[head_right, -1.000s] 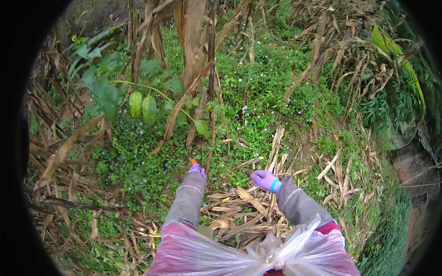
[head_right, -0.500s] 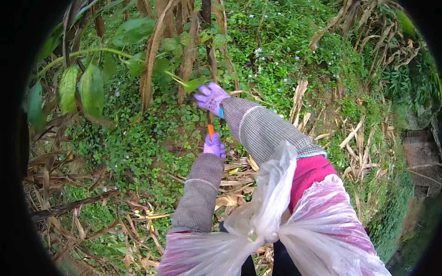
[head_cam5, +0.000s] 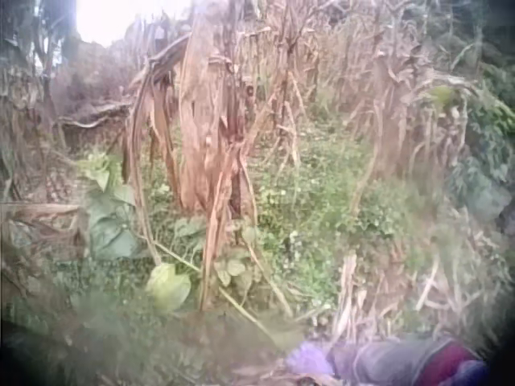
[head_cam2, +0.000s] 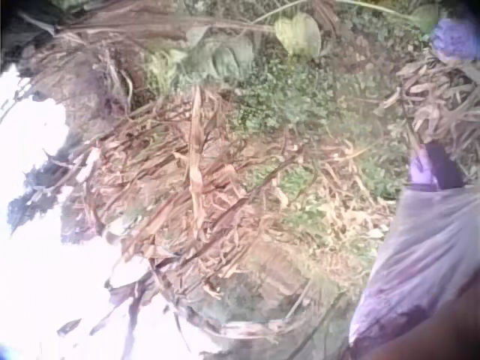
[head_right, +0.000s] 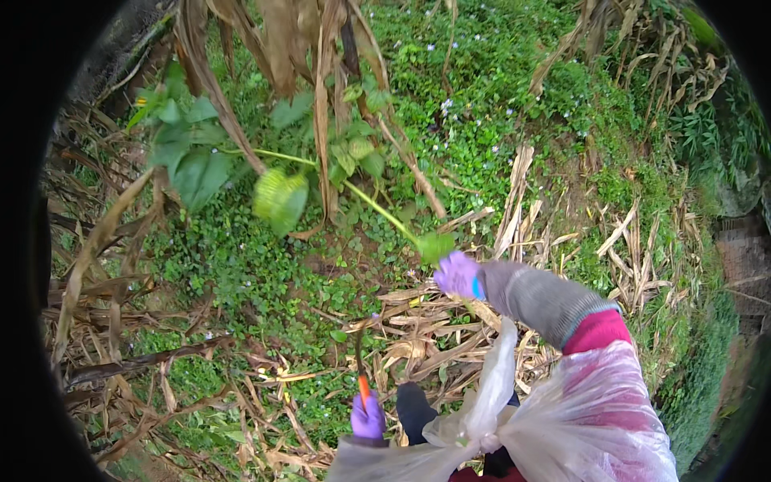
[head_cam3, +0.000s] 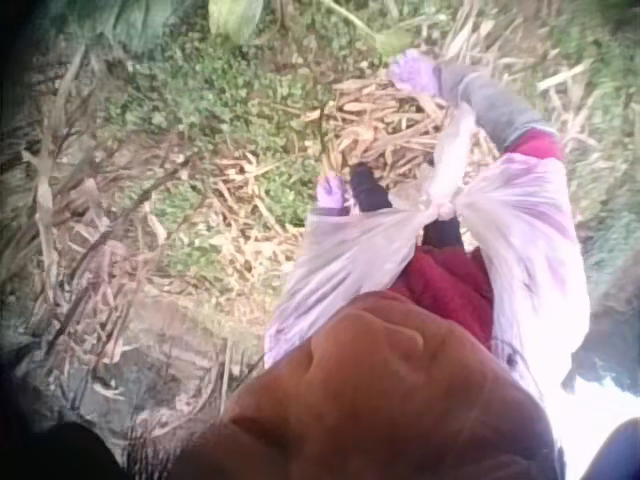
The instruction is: The person uses a small sickle to cut dry corn stalks and other withered plant material in a garden. They repeatedly reach for stalks, cut them near the base, and drop the pieces onto the ground, occasionally pulling away green vines or leaves that are entangled with the dry stalks.
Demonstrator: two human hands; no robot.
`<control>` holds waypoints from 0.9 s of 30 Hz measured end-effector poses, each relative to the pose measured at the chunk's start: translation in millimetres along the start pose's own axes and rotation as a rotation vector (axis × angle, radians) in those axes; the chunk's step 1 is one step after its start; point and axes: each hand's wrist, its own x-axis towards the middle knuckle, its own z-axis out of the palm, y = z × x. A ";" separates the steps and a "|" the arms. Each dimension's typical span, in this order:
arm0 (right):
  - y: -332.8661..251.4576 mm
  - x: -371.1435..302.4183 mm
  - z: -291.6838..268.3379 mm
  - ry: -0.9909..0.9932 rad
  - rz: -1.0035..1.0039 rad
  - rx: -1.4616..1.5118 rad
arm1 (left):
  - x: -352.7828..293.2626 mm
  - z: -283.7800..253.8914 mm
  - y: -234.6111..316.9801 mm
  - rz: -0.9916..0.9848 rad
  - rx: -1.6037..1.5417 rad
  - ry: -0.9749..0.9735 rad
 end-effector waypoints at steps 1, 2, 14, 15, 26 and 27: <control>16.2 -24.0 9.2 -0.052 0.047 0.090 | 8.9 4.9 15.5 0.081 -0.040 0.032; 13.7 -53.8 29.6 -0.261 -0.100 -0.495 | 17.0 11.4 31.1 0.163 -0.076 0.058; -73.1 -332.4 159.9 0.180 -1.395 -0.546 | -26.8 143.0 261.6 0.739 0.576 -0.003; -77.1 -361.2 165.1 0.201 -1.425 -0.463 | -28.6 154.7 272.8 0.757 0.608 -0.038; -54.2 -617.4 218.1 0.087 -1.786 -0.627 | -51.5 251.3 270.5 0.963 0.684 -0.252; -53.3 -623.7 207.1 0.064 -1.846 -0.621 | -65.2 262.0 275.9 0.847 0.615 -0.328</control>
